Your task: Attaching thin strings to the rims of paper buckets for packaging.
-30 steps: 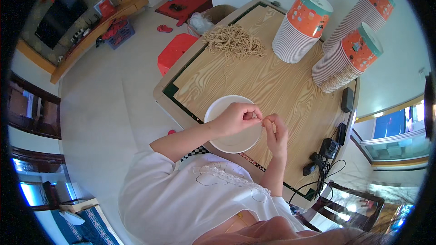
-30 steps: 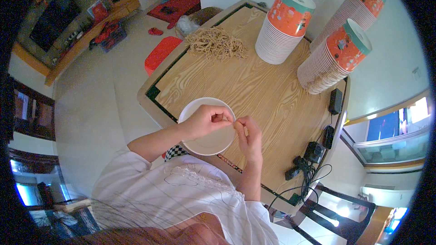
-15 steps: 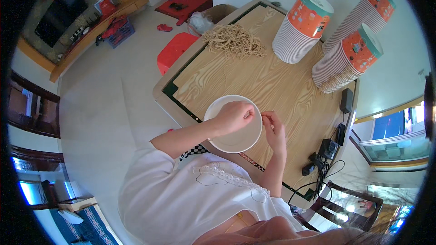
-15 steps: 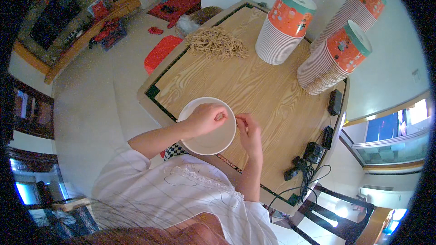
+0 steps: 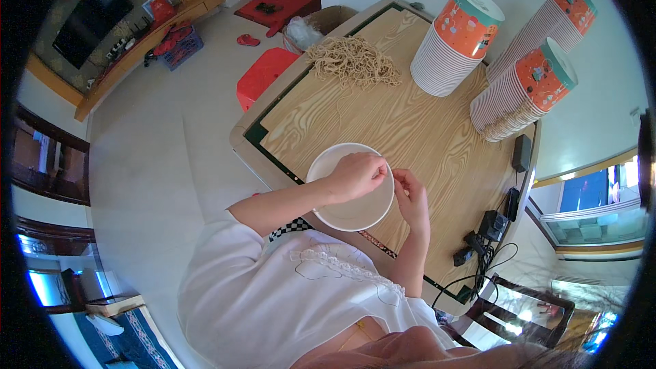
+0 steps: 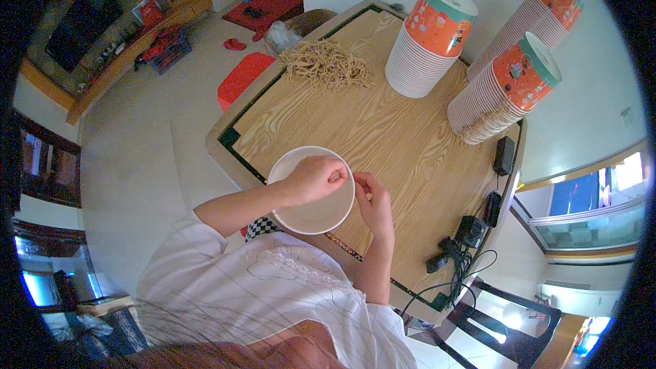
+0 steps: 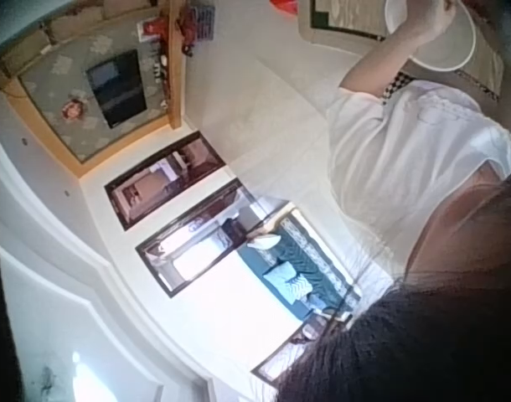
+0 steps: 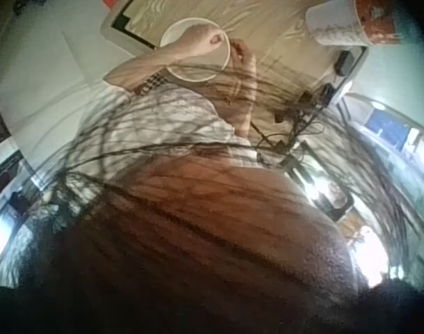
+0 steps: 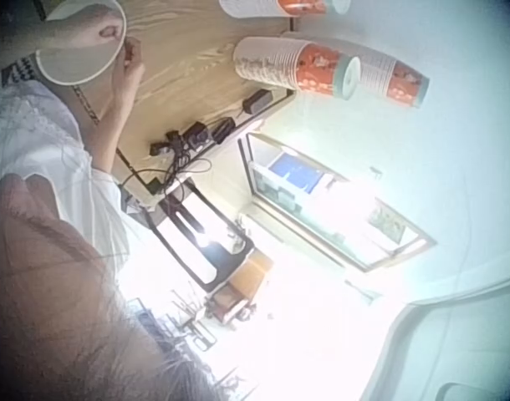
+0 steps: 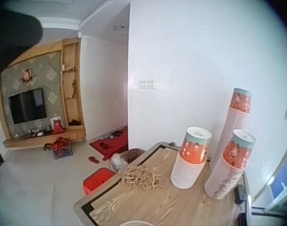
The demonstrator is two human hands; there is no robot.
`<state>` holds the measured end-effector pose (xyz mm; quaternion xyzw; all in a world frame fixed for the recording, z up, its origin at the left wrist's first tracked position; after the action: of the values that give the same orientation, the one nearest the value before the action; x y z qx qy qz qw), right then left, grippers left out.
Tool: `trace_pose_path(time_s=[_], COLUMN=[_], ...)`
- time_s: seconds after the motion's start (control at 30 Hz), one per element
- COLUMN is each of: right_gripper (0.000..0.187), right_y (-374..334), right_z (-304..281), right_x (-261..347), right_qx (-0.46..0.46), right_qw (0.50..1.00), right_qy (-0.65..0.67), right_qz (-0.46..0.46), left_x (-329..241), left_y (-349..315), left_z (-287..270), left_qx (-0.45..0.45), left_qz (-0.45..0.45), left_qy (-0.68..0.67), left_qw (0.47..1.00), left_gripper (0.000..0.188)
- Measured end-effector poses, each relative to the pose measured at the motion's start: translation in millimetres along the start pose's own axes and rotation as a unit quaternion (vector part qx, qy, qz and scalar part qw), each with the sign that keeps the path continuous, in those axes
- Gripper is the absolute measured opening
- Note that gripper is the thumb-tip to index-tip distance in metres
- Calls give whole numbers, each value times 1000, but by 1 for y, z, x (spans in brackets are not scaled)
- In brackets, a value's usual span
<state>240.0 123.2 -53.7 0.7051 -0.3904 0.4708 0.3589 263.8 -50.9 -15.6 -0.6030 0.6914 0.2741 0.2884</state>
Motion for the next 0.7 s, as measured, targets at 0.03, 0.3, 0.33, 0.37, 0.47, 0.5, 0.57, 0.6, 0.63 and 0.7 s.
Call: trace_pose_path(time_s=[0.03, 0.3, 0.33, 0.37, 0.47, 0.5, 0.57, 0.6, 0.63, 0.7], right_gripper=[15, 13, 11, 9, 7, 7, 6, 6, 5, 4], right_y=[0, 5, 6, 6, 3, 2, 1, -1, -2, -4], right_z=[-1, 5, 6, 6, 7, 7, 6, 4, 0, -3], right_x=[-1, -5, -4, -4, -9, -10, -11, -12, -13, -10], right_qx=[10, 5, 2, -2, -34, -34, -78, -74, -77, -82], right_qw=[1000, 1000, 1000, 1000, 999, 999, 996, 996, 995, 994], right_qy=[-2, 12, 2, -8, 5, 0, 47, 49, 63, 77], right_qz=[8, 8, 7, 5, 12, 16, 18, 16, 14, 15], left_x=[-1, 4, 7, 4, -8, -8, -8, -6, -3, -2], left_y=[0, 1, 1, 0, -6, -6, -5, -4, -1, 1], left_z=[0, 2, 2, 1, -8, -13, -21, -23, -22, -25], left_qx=[4, -15, -13, -12, -80, -79, -70, -72, -33, 10], left_qz=[-5, 8, 21, 34, 50, 51, 93, 91, 97, 104], left_qy=[-1, 15, 20, 25, 65, 60, 110, 112, 140, 167], left_qw=[1000, 1000, 999, 999, 993, 994, 987, 987, 985, 980], left_gripper=[8, 8, 8, 11, 17, 17, 22, 22, 19, 16])
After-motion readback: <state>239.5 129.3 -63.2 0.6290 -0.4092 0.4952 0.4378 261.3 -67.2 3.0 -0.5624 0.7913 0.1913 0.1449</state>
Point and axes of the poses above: each hand's wrist, its own y-axis towards the middle knuckle, its own z-axis out of the palm, x = y × z, the point moved 1 cm from there along y, towards the middle knuckle, and after that the axes turned 3 degrees about -z, right-handed, at the moved point
